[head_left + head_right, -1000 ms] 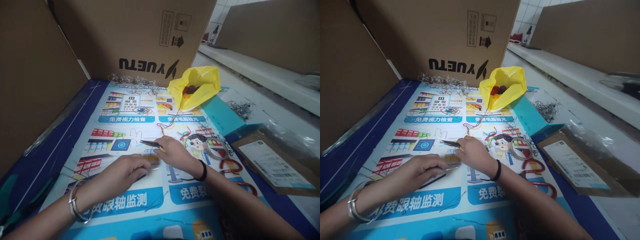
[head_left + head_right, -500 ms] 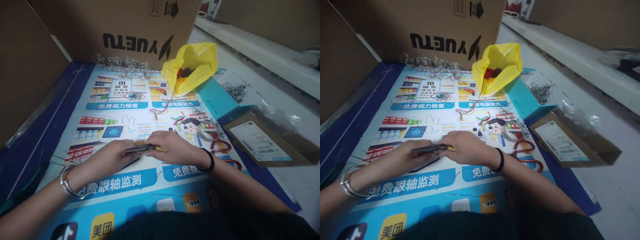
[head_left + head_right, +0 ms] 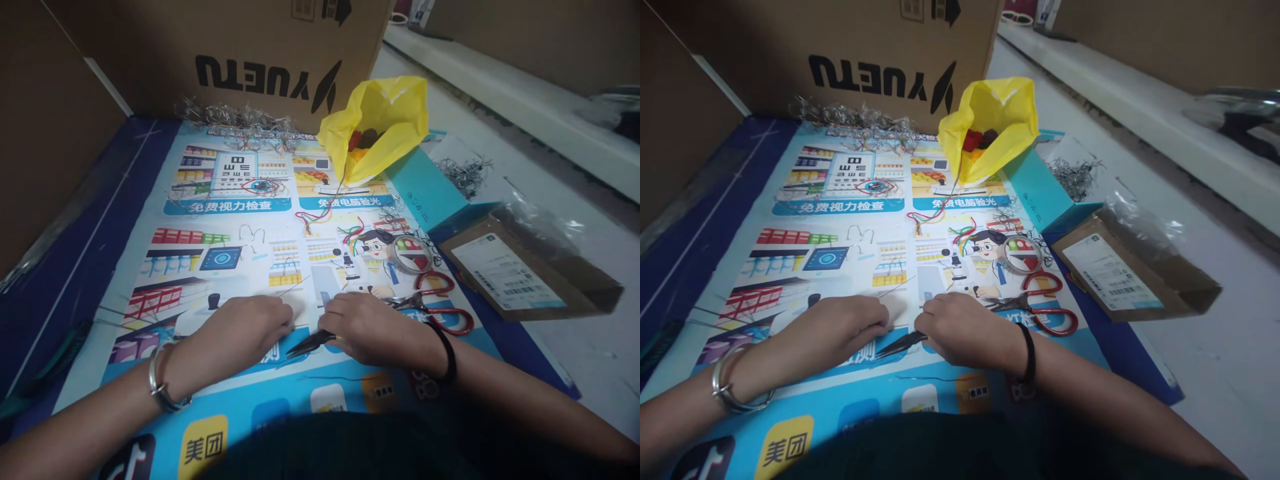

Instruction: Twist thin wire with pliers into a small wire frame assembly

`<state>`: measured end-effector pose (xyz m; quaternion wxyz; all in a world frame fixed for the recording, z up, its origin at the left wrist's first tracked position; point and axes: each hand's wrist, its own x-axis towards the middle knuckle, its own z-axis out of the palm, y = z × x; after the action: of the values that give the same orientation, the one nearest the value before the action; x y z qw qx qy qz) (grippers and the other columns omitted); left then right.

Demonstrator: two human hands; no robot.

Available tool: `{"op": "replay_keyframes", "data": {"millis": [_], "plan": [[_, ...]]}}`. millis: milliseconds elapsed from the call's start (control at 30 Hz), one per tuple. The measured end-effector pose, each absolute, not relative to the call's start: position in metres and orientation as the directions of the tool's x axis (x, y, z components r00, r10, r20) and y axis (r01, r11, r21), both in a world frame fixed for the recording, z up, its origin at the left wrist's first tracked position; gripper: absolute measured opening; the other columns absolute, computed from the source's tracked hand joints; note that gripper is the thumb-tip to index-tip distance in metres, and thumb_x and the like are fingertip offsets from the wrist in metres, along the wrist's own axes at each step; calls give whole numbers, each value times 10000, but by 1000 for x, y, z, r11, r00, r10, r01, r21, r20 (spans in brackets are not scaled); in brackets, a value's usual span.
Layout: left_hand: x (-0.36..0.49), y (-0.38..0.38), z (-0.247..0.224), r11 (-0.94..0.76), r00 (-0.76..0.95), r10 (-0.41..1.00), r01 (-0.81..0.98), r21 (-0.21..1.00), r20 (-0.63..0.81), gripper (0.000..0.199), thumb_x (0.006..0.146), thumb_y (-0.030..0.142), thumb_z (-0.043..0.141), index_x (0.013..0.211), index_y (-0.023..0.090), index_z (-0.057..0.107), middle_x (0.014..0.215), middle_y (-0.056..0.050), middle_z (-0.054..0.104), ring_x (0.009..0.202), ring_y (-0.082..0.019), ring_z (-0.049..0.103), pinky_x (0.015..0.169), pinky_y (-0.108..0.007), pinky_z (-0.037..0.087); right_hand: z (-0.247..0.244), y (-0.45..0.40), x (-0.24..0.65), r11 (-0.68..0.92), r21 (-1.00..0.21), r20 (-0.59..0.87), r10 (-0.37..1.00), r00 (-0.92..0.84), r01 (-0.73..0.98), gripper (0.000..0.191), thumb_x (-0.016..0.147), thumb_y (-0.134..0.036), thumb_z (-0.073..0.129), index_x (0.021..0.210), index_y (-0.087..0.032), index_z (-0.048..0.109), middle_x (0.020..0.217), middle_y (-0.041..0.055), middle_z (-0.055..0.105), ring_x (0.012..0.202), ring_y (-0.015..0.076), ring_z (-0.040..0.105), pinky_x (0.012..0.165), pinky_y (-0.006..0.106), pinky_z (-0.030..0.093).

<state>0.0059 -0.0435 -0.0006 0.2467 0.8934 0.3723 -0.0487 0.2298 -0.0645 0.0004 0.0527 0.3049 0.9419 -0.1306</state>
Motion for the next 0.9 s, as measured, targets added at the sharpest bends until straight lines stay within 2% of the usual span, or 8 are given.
{"op": "replay_keyframes", "data": {"millis": [133,333,467,600,667,767,900], "plan": [[6,-47,-3,-633,727,645,681,367,-235,223,893,298,362,779,203,530,762,-26,593,674,-199,548,536,-284,308,-3,-69,234,723,-198,-180,638,-749,662,74,817,-214,520,850,-158,556,841,62,595,769,179,521,668,279,357],[6,-48,-1,-628,724,646,684,372,-241,161,871,291,412,814,201,532,794,-30,601,690,-200,557,538,-279,317,-6,-71,234,636,-179,-183,728,-661,751,114,796,-213,534,884,-152,573,867,69,607,794,184,533,654,272,355],[3,-45,5,-610,717,638,693,384,-281,199,885,302,387,828,201,549,800,-31,615,691,-198,572,547,-281,340,2,-65,242,560,-263,-221,757,-615,785,134,824,-217,507,897,-159,602,852,66,623,784,171,552,650,257,363],[-4,-41,7,-627,713,646,699,343,-272,246,898,263,336,849,208,570,827,-38,629,717,-210,587,580,-301,368,8,-62,254,482,-399,-177,794,-581,780,159,859,-213,463,912,-155,601,824,56,619,774,150,550,663,237,375],[-8,-37,8,-638,711,654,702,315,-259,254,895,254,336,851,211,583,822,-39,635,711,-214,590,589,-310,373,7,-65,255,499,-418,-141,790,-597,759,152,847,-206,482,939,-155,592,839,57,612,798,155,544,683,243,379],[-14,-32,10,-624,689,680,724,294,-253,278,892,292,346,852,214,611,788,-43,645,681,-211,592,581,-307,377,2,-73,248,587,-325,-115,754,-647,742,132,815,-164,507,928,-153,575,855,61,595,822,173,523,703,271,374],[-21,-25,15,-572,637,746,762,303,-194,291,867,349,387,871,206,640,784,-59,655,664,-200,587,581,-290,393,-1,-83,233,682,-66,-129,718,-684,728,138,797,-67,475,894,-141,540,837,76,569,768,191,488,662,307,351]]}}
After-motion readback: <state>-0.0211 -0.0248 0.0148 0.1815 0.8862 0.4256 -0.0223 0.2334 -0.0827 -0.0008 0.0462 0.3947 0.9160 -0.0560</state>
